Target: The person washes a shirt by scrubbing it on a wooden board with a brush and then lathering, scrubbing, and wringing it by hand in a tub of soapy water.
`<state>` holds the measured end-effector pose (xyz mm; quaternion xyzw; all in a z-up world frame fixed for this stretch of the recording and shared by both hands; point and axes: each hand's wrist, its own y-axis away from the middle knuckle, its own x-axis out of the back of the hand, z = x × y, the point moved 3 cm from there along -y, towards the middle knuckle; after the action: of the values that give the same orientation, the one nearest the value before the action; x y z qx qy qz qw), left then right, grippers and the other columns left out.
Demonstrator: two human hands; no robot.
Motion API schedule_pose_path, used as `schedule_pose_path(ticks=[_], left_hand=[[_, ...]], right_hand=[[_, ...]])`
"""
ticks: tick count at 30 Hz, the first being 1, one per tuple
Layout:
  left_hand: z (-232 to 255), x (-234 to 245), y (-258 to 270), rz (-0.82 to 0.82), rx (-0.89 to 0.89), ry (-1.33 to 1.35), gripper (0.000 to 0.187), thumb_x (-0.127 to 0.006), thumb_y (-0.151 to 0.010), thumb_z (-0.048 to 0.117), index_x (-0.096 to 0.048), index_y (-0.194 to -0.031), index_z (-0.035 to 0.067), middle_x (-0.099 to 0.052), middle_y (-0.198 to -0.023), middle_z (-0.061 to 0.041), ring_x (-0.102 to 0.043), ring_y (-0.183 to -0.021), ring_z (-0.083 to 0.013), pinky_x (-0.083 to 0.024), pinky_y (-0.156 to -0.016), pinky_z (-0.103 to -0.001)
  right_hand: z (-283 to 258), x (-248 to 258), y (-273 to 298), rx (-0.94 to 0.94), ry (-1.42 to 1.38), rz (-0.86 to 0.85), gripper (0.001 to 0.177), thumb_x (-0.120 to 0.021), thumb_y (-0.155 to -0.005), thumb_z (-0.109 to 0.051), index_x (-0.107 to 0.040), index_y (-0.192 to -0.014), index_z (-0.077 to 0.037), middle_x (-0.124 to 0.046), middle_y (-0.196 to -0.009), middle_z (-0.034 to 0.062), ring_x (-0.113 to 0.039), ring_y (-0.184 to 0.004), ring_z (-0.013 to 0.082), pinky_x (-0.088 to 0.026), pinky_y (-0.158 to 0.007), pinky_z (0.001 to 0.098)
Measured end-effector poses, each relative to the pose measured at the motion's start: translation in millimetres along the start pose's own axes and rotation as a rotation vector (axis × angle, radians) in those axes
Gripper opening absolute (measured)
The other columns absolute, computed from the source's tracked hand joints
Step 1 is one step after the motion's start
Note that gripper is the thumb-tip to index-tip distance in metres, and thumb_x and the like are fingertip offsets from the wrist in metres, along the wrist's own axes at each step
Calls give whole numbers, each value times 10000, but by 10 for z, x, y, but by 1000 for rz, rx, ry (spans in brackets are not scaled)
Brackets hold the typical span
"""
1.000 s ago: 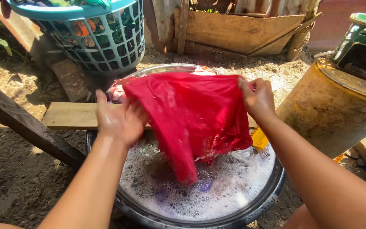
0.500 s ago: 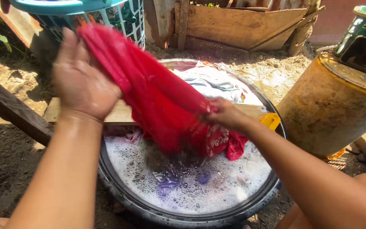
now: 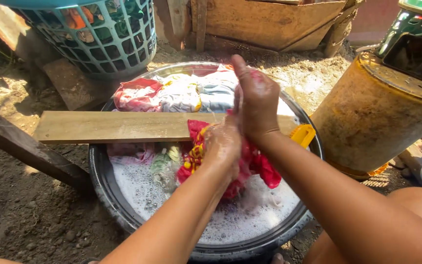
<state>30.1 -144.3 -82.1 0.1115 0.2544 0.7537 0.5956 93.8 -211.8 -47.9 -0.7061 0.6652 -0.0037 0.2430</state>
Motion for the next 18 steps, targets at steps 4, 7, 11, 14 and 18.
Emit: schedule_pose_path(ticks=[4, 7, 11, 14, 18], left_hand=[[259, 232, -142, 0, -277, -184, 529, -553, -1008, 496, -711, -1079, -4, -636, -863, -164, -561, -792, -288, -459, -699, -499], [565, 636, -40, -269, -116, -107, 487, -585, -935, 534, -575, -1236, 151, -708, -1078, -29, -678, -993, -182, -556, -873, -431], [190, 1250, -455, -487, -355, 467, 624, -589, -1006, 519, -525, -1418, 53, -652, -1281, -81, -633, -1156, -217, -495, -1065, -437], [-228, 1140, -446, -211, -271, 338, 610, -535, -972, 556, -550, -1380, 102, -671, -1254, -64, -651, -1113, -199, -494, -998, -428], [685, 1089, 33, -300, -435, -257, 407, -628, -911, 391, -777, -1134, 84, -797, -1051, -92, -724, -970, -221, -562, -896, -398]], right_hand=[[125, 371, -174, 38, 261, 129, 450, -725, -981, -344, -556, -653, -87, -532, -563, 0, -455, -465, 90, -333, -444, 290], [178, 704, -207, 259, 579, 22, 353, -685, -1005, -290, -627, -738, -67, -591, -596, -5, -530, -524, 114, -420, -500, 318], [281, 898, -382, 50, 931, 202, 398, -691, -957, -403, -614, -992, -15, -645, -969, 171, -629, -852, 239, -508, -710, 362], [135, 522, -162, -34, 786, -57, 546, -698, -922, -468, -558, -1225, -35, -613, -1255, 204, -615, -1152, 292, -516, -934, 392], [219, 23, 114, -325, 311, -637, 740, -806, -791, -432, -564, -1386, -66, -605, -1380, 119, -568, -1290, 237, -453, -1073, 378]])
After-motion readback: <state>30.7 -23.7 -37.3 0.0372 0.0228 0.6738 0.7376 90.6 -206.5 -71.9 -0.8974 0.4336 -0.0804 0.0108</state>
